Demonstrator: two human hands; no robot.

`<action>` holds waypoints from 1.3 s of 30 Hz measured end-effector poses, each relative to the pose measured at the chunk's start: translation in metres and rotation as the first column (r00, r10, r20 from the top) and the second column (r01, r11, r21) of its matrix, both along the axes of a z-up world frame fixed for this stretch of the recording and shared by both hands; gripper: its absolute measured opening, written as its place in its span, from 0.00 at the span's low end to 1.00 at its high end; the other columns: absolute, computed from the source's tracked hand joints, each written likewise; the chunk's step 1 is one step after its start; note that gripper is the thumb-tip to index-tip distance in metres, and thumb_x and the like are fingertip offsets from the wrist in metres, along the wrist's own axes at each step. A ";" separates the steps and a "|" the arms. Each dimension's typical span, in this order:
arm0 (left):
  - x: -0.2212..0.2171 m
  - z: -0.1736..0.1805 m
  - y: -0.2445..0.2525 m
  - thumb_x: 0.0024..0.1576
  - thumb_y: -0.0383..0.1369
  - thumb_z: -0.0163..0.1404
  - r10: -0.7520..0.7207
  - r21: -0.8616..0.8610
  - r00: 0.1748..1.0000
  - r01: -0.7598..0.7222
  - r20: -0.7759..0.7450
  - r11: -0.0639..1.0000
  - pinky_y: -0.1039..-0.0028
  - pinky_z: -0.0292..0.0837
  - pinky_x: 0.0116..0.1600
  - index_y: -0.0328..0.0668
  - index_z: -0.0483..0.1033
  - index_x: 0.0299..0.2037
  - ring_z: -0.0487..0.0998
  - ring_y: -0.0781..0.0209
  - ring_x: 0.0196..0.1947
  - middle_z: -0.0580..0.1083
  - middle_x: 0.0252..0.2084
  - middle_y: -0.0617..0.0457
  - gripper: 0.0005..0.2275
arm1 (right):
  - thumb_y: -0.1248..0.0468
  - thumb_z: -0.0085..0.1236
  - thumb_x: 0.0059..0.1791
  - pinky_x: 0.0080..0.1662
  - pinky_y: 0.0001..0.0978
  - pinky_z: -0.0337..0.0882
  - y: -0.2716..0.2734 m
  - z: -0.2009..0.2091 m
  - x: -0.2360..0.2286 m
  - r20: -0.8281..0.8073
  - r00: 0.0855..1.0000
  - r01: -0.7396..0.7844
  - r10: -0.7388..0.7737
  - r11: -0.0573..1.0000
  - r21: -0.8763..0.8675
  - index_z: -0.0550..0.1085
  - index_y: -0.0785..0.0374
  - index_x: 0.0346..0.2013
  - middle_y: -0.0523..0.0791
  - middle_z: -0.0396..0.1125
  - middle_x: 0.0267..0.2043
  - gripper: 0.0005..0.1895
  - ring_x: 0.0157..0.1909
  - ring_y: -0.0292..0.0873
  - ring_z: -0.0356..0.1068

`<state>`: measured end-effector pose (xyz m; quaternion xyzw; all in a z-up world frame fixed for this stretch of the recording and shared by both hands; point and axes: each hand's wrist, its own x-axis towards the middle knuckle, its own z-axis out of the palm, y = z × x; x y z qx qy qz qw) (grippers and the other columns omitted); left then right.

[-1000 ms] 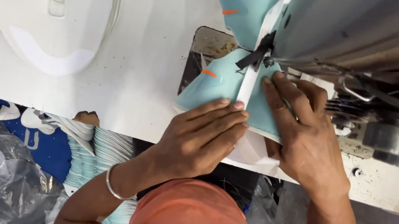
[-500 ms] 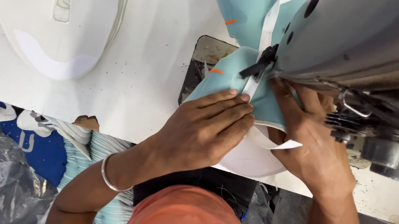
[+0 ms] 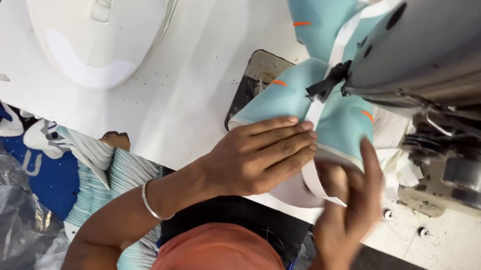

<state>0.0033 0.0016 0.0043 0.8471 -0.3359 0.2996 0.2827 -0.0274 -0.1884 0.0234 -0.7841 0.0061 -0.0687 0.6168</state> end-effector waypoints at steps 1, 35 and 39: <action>0.001 0.000 0.000 0.64 0.26 0.54 -0.009 0.001 1.000 0.009 0.004 1.000 0.63 0.71 0.70 0.33 0.80 0.50 0.79 0.53 0.60 0.79 0.55 0.45 0.07 | 0.68 0.46 0.56 0.50 0.27 0.72 0.007 -0.005 0.009 0.004 1.000 0.009 -0.009 1.000 0.001 0.62 0.68 0.70 0.51 0.72 0.43 0.27 0.43 0.37 0.71; 0.030 -0.015 -0.040 0.66 0.28 0.54 -0.054 -0.625 0.824 -0.383 -0.564 0.680 0.77 0.57 0.27 0.32 0.77 0.54 0.61 0.73 0.20 0.65 0.21 0.54 0.10 | 0.68 0.60 0.57 0.46 0.34 0.75 -0.129 -0.047 0.121 0.371 0.928 0.059 -0.037 0.997 -0.047 0.65 0.66 0.54 0.50 0.68 0.50 0.15 0.45 0.42 0.71; 0.031 -0.012 -0.049 0.65 0.28 0.54 0.028 -0.606 0.817 -0.450 -0.576 0.655 0.75 0.55 0.26 0.31 0.79 0.52 0.61 0.69 0.19 0.65 0.19 0.51 0.09 | 0.66 0.60 0.59 0.49 0.34 0.73 -0.134 -0.055 0.114 0.477 0.874 0.137 -0.088 0.988 -0.068 0.65 0.67 0.55 0.49 0.67 0.51 0.16 0.48 0.41 0.69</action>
